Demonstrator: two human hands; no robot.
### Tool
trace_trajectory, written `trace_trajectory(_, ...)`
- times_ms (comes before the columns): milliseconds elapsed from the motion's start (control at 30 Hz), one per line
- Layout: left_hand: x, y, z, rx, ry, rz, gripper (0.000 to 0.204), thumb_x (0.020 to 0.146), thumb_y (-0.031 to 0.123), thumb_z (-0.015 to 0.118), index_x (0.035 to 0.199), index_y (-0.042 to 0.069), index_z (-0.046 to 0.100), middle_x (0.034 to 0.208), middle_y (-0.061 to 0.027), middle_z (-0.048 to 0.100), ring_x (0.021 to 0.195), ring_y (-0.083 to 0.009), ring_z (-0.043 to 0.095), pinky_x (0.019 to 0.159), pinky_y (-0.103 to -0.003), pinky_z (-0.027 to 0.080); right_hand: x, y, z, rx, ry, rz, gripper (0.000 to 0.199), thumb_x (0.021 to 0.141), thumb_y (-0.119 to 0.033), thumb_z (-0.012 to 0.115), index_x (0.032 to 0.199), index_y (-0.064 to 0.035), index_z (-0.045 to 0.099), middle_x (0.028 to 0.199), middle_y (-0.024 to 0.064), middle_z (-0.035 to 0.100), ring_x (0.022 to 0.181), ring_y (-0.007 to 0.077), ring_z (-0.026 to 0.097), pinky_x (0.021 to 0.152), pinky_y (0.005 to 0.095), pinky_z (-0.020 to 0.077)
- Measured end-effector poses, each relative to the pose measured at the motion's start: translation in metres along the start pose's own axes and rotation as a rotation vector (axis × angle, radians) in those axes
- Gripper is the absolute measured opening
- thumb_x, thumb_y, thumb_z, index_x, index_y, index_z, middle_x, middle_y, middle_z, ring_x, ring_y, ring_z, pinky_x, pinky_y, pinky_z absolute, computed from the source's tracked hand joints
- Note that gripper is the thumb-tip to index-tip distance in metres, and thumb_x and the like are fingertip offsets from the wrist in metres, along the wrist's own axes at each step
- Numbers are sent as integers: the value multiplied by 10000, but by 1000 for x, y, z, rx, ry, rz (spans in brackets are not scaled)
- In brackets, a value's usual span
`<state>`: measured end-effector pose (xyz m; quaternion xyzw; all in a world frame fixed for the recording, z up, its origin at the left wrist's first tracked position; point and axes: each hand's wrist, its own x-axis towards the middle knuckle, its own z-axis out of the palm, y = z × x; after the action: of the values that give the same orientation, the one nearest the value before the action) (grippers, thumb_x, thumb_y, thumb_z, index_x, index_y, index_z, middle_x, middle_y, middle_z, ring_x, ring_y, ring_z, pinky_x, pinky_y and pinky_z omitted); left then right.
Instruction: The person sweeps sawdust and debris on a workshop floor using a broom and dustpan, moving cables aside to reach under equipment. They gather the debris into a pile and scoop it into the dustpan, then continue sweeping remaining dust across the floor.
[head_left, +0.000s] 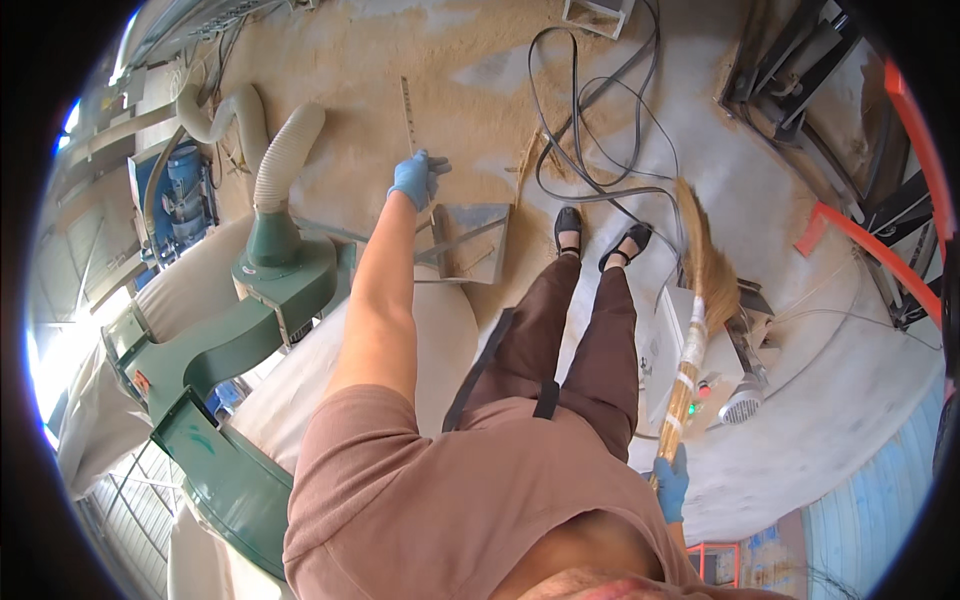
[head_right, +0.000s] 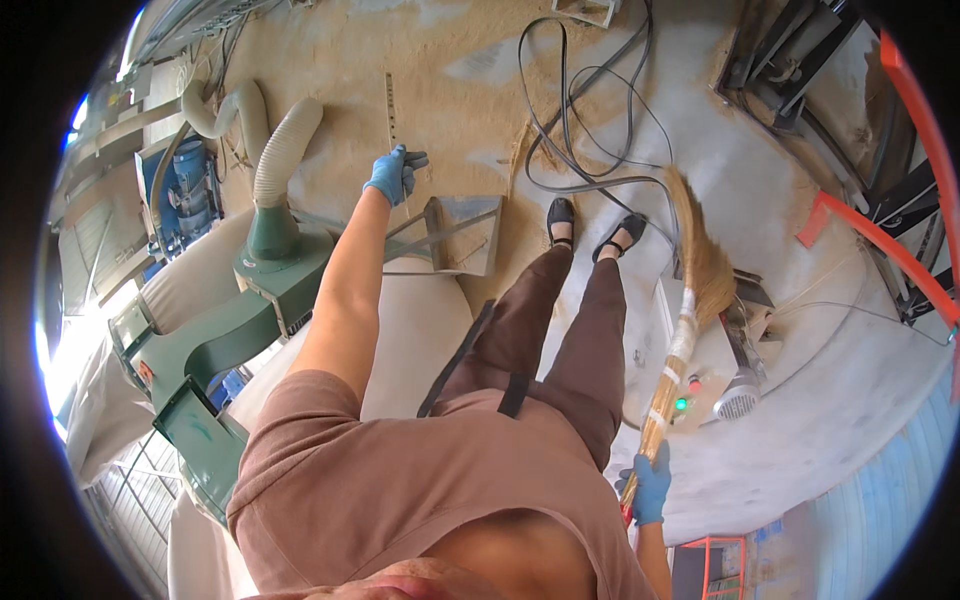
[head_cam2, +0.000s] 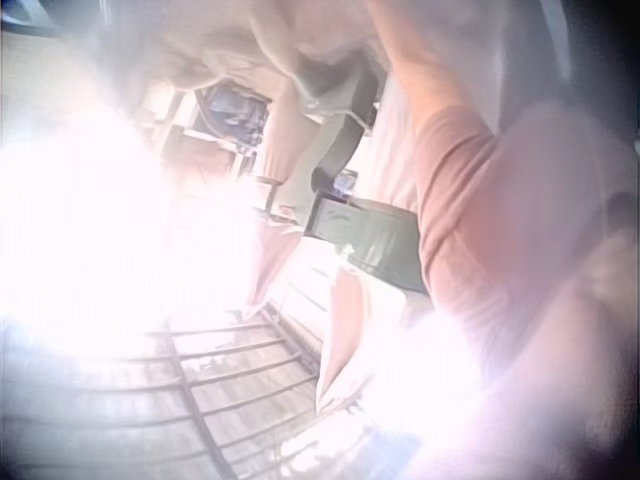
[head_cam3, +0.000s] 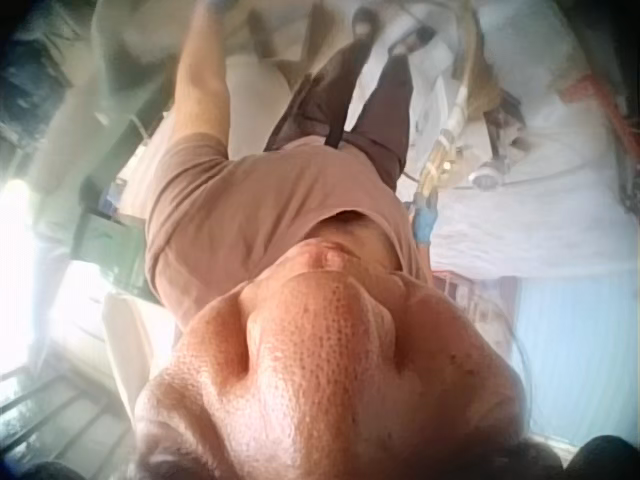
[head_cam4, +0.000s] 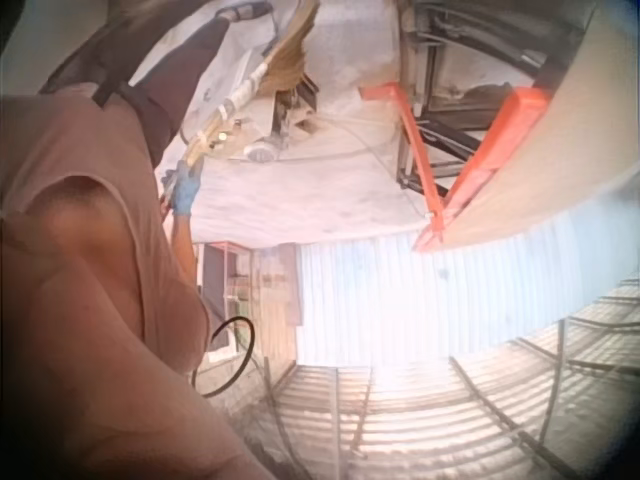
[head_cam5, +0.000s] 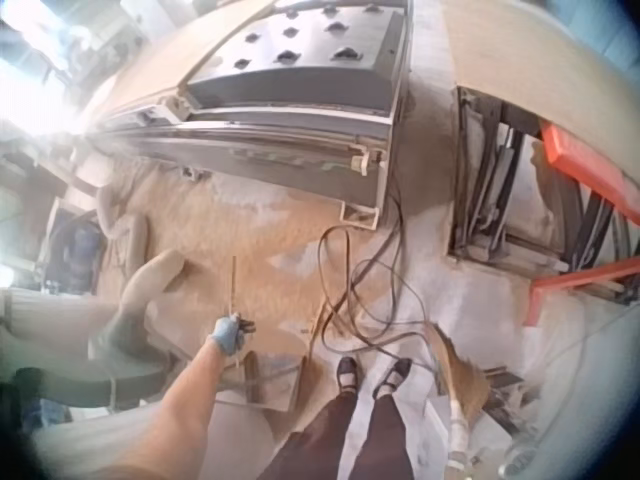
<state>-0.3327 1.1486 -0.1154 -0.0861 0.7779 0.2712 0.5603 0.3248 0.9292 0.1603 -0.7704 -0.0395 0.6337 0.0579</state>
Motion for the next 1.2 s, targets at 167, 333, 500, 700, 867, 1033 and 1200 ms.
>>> trace_trajectory(167,-34,-50,11,-35,27,23,432,1047,371,419,1069,47,704,881,-75,738,413,-92,404,387,-237,379,-45,9,-10,-26,-94,33,675,879,-120,637,1494,-76,360,948,58,577,601,158,619,530,300,523)
trace_trajectory(333,-50,-123,32,79,-36,-66,387,1025,316,460,1005,24,712,838,-107,732,441,-121,442,424,-266,379,-52,-6,-10,-221,-195,28,609,884,-155,635,1453,-58,441,949,28,576,674,122,593,605,282,519)
trace_trajectory(500,-14,-188,83,-205,44,-49,388,1018,360,467,1007,35,679,956,-117,731,712,-213,588,624,-384,493,-28,-13,-9,-201,-248,261,668,877,-169,645,1492,-54,412,990,22,589,782,98,585,677,267,512)
trace_trajectory(700,114,-230,161,-272,80,-51,439,1011,452,453,1074,97,704,1106,-59,677,974,-240,539,797,-438,454,31,-5,14,-124,-272,217,668,889,-160,632,1505,-69,391,1032,59,606,693,137,642,624,289,547)
trace_trajectory(867,190,-246,237,-479,-71,-189,500,1013,521,414,1057,138,731,1131,-50,606,1000,-293,522,853,-510,450,95,-29,34,44,-248,364,692,913,-140,610,1542,-140,321,884,63,595,594,169,625,529,337,544)
trace_trajectory(1033,185,-212,320,-698,-98,-109,398,995,473,488,1112,134,660,1088,-58,619,957,-276,550,858,-485,444,117,-35,49,169,-117,438,741,926,-137,604,1575,-146,245,749,104,608,563,195,608,508,336,532)
trace_trajectory(1200,112,-128,429,-342,-414,272,315,963,369,598,1031,70,671,935,-63,750,918,-210,642,841,-353,478,111,-41,48,302,-177,405,712,922,-148,586,1564,-157,279,718,120,612,532,195,596,487,327,521)
